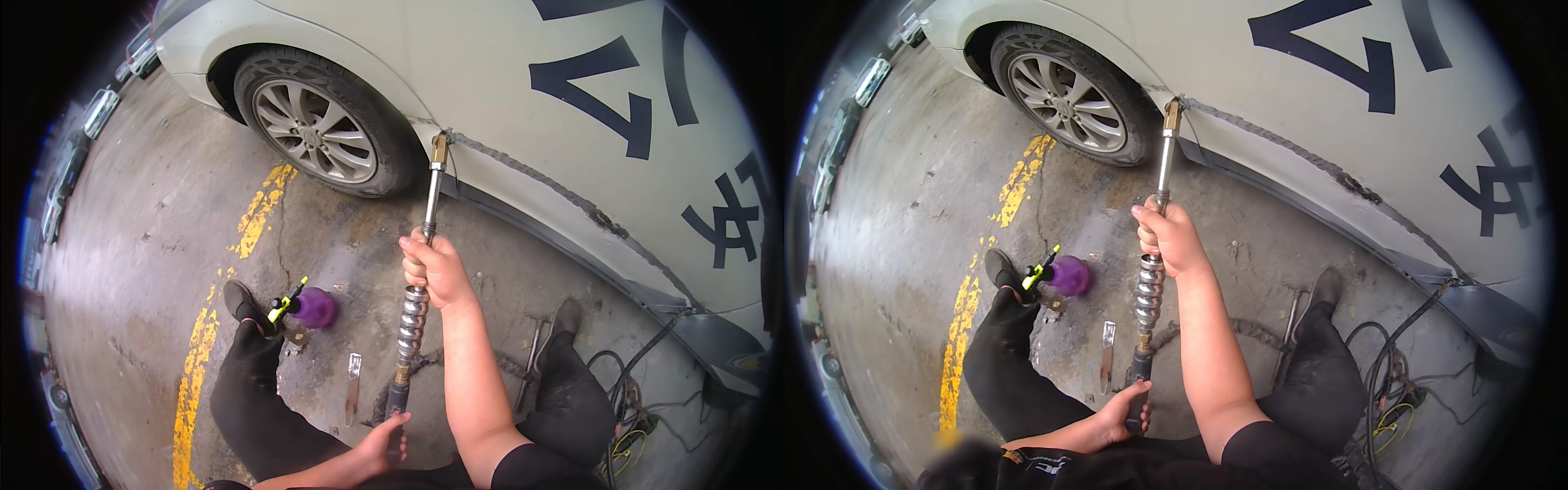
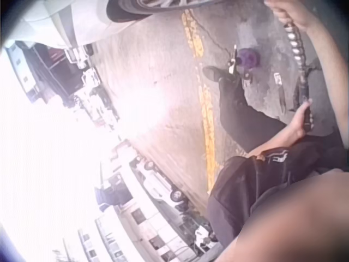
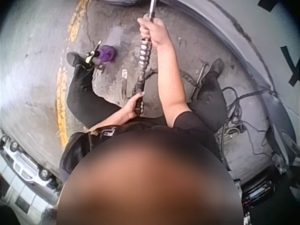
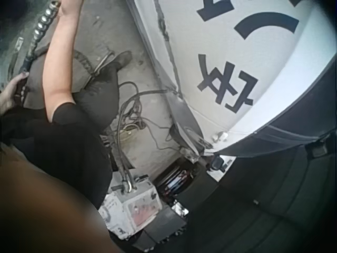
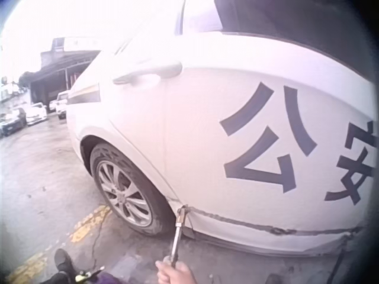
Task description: The person uses a dent puller tool to repeatedly pull a dent on the side of a white police car. They also use an angle grinder to smooth the area and a spray bottle to apply liquid. The task focuses on the lower side panel near the rear wheel.
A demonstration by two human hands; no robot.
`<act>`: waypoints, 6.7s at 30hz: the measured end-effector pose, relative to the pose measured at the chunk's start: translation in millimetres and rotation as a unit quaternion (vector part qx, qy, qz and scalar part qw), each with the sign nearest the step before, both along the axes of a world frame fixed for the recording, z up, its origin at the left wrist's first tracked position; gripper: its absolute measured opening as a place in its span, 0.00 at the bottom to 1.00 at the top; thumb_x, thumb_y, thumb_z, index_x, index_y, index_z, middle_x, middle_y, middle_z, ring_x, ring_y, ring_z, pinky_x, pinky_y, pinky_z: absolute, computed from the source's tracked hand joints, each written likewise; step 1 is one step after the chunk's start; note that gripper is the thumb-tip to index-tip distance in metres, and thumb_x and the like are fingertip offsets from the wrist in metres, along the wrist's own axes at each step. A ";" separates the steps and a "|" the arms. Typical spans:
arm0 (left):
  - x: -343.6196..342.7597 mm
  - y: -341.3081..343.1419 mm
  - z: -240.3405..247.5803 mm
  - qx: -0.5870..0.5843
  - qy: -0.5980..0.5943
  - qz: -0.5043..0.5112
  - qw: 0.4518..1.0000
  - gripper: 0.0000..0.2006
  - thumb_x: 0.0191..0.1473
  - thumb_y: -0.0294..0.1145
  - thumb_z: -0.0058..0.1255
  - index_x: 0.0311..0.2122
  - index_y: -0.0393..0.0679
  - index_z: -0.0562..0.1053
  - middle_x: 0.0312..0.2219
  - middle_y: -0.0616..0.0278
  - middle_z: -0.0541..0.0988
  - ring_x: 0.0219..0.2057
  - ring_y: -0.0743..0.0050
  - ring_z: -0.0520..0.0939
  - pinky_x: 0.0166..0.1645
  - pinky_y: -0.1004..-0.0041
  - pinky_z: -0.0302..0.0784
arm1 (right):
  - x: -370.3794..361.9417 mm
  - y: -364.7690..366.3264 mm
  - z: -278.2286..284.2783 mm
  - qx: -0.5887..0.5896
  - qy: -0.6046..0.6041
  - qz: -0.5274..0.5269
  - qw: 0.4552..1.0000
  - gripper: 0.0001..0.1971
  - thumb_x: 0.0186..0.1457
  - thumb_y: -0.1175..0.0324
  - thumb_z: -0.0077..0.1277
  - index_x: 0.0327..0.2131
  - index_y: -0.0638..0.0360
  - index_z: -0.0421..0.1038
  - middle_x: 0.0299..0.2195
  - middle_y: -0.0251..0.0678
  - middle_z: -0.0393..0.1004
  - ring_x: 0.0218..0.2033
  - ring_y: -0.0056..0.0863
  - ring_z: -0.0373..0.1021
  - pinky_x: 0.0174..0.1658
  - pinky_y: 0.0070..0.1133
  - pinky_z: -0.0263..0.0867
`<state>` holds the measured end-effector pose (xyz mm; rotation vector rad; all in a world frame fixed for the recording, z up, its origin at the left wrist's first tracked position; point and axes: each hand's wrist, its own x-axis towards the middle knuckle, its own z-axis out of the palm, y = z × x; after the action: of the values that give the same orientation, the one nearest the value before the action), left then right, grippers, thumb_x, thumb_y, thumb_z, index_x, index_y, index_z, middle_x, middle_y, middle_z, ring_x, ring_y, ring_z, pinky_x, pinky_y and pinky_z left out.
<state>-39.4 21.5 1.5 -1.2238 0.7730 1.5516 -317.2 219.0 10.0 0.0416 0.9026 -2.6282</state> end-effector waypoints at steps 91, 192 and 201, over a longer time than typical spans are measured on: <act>150.3 10.9 56.5 0.031 0.149 -0.253 0.955 0.10 0.58 0.42 0.62 0.34 0.50 0.74 0.20 0.70 0.71 0.19 0.74 0.73 0.25 0.71 0.72 | 274.8 82.3 178.3 0.286 -0.018 -0.291 0.913 0.16 0.62 0.63 0.61 0.30 0.48 0.60 0.19 0.20 0.60 0.17 0.13 0.57 0.24 0.21 0.64; 45.4 37.2 -6.5 0.038 -0.013 -0.152 0.988 0.14 0.55 0.41 0.64 0.35 0.48 0.69 0.20 0.63 0.73 0.20 0.66 0.76 0.27 0.63 0.77 | 121.8 49.6 24.5 0.393 -0.208 -0.222 0.868 0.08 0.62 0.74 0.57 0.35 0.60 0.65 0.24 0.32 0.71 0.21 0.22 0.70 0.24 0.23 0.67; 55.4 29.1 -17.5 0.048 -0.025 -0.189 0.980 0.11 0.62 0.34 0.61 0.29 0.48 0.71 0.20 0.68 0.74 0.20 0.73 0.76 0.26 0.67 0.79 | 116.3 50.5 17.0 0.359 -0.203 -0.253 0.875 0.07 0.57 0.77 0.54 0.35 0.60 0.65 0.22 0.33 0.70 0.19 0.23 0.69 0.22 0.24 0.68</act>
<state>16.0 50.6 -16.0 -0.9746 0.8349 1.2271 -200.9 269.5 27.0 1.1044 1.8220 -2.3566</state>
